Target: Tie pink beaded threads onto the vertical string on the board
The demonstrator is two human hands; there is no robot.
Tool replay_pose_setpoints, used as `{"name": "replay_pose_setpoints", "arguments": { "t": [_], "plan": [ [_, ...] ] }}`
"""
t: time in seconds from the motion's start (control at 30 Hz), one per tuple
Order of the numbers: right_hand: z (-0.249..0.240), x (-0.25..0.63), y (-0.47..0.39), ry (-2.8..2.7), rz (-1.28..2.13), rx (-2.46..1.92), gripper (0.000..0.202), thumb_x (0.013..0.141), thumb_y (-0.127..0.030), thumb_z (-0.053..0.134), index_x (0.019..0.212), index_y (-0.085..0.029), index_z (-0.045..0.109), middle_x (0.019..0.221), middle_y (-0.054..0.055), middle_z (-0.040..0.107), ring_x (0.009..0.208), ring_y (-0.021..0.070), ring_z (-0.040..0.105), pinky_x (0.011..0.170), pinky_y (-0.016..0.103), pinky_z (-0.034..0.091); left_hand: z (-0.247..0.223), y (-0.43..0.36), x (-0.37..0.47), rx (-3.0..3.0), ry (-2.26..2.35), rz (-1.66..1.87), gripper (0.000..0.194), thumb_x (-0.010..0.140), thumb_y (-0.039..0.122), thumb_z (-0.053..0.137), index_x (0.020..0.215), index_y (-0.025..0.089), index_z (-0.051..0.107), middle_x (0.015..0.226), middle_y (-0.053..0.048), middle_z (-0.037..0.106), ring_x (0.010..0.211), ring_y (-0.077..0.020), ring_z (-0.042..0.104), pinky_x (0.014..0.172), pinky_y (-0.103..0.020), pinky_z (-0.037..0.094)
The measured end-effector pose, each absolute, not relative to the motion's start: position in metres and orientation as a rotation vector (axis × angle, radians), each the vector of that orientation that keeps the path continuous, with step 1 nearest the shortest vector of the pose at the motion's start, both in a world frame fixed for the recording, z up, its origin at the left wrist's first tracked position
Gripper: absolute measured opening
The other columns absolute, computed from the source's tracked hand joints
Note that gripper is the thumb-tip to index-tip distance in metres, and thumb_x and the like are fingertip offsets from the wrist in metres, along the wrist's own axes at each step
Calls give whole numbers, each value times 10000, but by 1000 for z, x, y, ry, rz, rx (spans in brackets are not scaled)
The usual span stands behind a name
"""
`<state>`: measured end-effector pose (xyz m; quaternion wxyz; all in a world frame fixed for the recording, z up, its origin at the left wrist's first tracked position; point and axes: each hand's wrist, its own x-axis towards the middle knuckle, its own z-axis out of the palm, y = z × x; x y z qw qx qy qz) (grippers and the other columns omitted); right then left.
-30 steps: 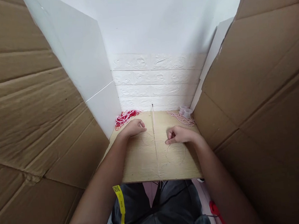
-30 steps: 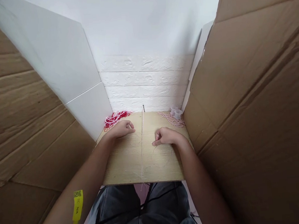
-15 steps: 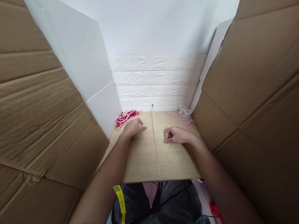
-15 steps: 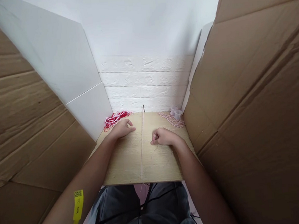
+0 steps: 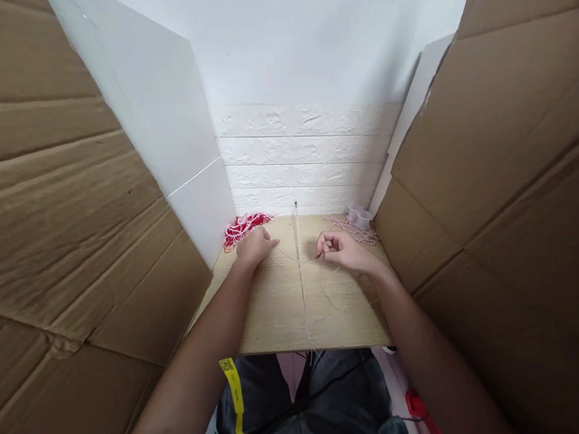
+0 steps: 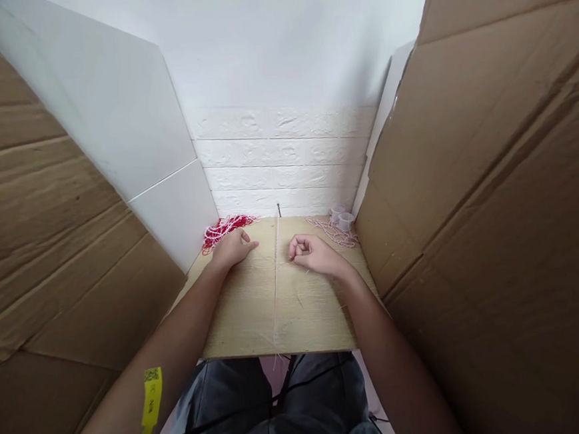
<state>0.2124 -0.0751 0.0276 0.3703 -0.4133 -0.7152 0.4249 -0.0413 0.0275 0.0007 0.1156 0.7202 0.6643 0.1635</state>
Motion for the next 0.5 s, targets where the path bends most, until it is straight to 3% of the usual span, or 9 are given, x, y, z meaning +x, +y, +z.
{"name": "replay_pose_setpoints", "arguments": {
  "t": [0.17,0.33,0.4,0.5],
  "plan": [
    [28,209,-77,-1733,1343,-998,121,718,-178,601,813,-195,527,640,-57,440,701,168,676,625,239,438,1,28,-41,2097,1957,489,370,798,559,666,972,242,590,1087,-74,719,991,-273,657,778,-332,440],
    [19,210,-76,-1846,1337,-1248,148,747,-176,549,893,-200,542,681,-50,468,471,86,475,466,224,374,3,27,-42,2085,1961,490,312,813,518,662,949,244,603,1046,-68,728,974,-266,661,781,-330,448],
    [14,212,-73,-1963,1197,-1347,149,729,-146,541,869,-189,562,683,-40,473,493,82,417,455,218,322,4,26,-42,2090,1955,491,265,830,485,648,929,242,610,1029,-67,733,970,-261,663,784,-328,450],
    [8,216,-69,-2110,961,-1432,136,691,-112,556,811,-171,581,697,-20,517,591,102,446,521,221,325,4,26,-42,2089,1970,492,208,859,439,614,918,240,627,999,-69,741,954,-257,666,789,-330,454]
  ]
}}
